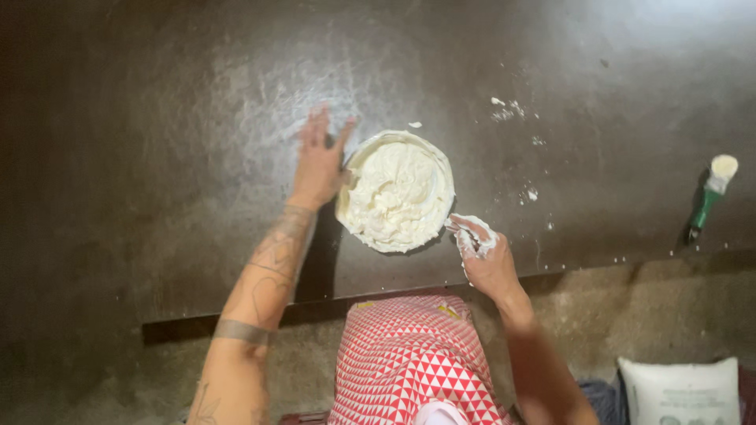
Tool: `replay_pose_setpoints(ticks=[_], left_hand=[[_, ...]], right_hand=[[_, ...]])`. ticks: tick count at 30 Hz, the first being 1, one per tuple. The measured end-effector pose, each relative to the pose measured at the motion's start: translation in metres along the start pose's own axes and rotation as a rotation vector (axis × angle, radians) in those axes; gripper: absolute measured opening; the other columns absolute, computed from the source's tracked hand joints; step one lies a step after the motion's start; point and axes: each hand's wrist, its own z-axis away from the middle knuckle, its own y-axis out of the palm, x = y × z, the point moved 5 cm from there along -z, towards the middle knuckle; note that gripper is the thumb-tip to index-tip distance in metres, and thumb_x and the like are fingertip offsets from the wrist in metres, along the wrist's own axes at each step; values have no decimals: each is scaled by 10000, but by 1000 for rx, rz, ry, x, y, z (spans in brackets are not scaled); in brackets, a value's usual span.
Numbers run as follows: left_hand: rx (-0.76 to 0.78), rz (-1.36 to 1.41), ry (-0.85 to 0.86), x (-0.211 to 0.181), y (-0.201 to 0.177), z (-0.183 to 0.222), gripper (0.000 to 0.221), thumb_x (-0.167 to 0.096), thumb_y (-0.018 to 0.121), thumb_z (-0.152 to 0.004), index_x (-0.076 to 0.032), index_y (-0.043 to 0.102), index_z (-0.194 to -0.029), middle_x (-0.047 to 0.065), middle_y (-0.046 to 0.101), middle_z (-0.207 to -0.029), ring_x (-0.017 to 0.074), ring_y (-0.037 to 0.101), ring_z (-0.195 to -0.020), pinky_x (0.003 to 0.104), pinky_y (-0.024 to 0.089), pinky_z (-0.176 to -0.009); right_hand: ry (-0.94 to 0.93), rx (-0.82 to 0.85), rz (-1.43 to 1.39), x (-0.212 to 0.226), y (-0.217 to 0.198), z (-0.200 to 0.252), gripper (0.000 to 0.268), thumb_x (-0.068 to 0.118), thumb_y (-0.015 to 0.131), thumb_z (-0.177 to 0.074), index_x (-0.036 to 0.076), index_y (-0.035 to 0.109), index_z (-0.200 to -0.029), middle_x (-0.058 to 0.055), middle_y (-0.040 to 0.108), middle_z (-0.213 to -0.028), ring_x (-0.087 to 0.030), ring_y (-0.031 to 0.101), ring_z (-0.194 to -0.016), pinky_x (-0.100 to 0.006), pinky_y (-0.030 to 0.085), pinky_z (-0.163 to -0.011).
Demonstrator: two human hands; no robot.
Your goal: The person kneads a ball of dough in a white bowl by hand on a large brown table.
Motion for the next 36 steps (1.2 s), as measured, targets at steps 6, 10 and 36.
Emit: replay_pose_setpoints(ticks=[6,10,36], left_hand=[[4,147,-173,16,-22,1,1246,-245,945,-675,-183,189,-1664,298,-70,-1687,505,-51,-1562,651,54,-1238],[17,209,-102,-33,-22,-2,1275,-254,948,-669,-182,163,-1670,281,-63,-1701,482,-35,-1567,652,44,-1258],[180,1340,-598,-62,-25,34,957,-147,726,-855,-160,157,-1625,197,269,-1668,337,387,-1491,406,354,-1201]], right_hand=[[-99,-37,84,23,15,-1,439,111,562,-931,120,630,-1364,-186,695,-1299,-302,700,-1137,-379,540,-978],[-412,115,606,57,78,-26,701,80,559,-864,324,494,-1518,-248,280,-1617,-429,268,-1496,-525,278,-1216],[-498,119,593,52,73,-38,638,304,576,-874,247,525,-1507,-233,188,-1651,-457,150,-1521,-635,20,-1223]])
